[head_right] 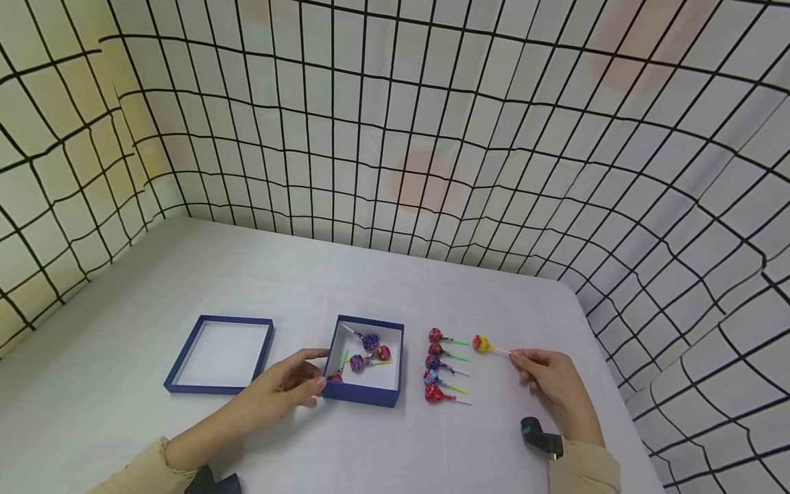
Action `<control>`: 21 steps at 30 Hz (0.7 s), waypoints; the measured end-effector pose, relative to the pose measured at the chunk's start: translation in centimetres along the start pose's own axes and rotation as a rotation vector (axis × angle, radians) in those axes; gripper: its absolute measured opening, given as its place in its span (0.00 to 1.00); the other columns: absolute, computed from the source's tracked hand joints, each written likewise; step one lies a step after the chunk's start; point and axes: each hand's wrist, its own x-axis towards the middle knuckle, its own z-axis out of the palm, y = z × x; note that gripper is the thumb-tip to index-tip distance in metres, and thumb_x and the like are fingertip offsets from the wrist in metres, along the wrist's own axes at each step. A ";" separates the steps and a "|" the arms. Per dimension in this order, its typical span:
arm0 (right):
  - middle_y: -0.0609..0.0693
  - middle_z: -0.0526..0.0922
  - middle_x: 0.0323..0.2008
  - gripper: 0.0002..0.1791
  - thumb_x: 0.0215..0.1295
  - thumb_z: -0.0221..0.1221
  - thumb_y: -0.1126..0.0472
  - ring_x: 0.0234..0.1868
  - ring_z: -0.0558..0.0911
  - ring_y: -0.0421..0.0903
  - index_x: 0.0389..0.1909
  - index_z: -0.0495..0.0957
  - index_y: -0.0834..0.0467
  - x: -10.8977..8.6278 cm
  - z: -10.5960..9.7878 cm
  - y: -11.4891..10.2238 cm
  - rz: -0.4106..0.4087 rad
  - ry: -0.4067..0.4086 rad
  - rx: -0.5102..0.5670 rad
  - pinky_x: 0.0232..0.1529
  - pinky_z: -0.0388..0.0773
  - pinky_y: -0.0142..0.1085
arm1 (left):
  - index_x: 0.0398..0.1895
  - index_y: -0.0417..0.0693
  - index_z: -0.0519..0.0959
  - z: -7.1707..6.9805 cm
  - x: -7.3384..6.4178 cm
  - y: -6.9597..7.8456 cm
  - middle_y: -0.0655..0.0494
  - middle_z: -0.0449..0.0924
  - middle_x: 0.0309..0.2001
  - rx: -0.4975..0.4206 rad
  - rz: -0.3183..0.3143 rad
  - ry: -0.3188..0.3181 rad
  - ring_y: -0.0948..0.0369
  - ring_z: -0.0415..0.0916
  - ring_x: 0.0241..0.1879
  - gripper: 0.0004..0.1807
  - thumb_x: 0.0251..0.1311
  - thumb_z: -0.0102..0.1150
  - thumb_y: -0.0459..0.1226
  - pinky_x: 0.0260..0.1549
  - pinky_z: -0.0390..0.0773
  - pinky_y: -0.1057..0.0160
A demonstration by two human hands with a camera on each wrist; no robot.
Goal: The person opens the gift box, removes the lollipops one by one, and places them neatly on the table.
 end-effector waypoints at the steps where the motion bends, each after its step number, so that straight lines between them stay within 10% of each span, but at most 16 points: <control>1: 0.39 0.83 0.27 0.28 0.80 0.62 0.52 0.29 0.76 0.36 0.66 0.78 0.71 0.0 0.0 0.0 0.001 -0.004 -0.003 0.31 0.74 0.31 | 0.80 0.42 0.66 0.0 0.0 0.0 0.46 0.83 0.53 -0.001 -0.001 -0.001 0.58 0.87 0.42 0.33 0.79 0.61 0.45 0.36 0.80 0.66; 21: 0.37 0.85 0.33 0.32 0.76 0.66 0.45 0.30 0.78 0.36 0.67 0.79 0.66 0.0 0.1 0.0 0.042 0.013 0.055 0.30 0.76 0.30 | 0.80 0.41 0.66 0.0 0.1 0.1 0.44 0.83 0.53 -0.009 -0.004 -0.013 0.59 0.85 0.40 0.34 0.79 0.61 0.47 0.38 0.82 0.65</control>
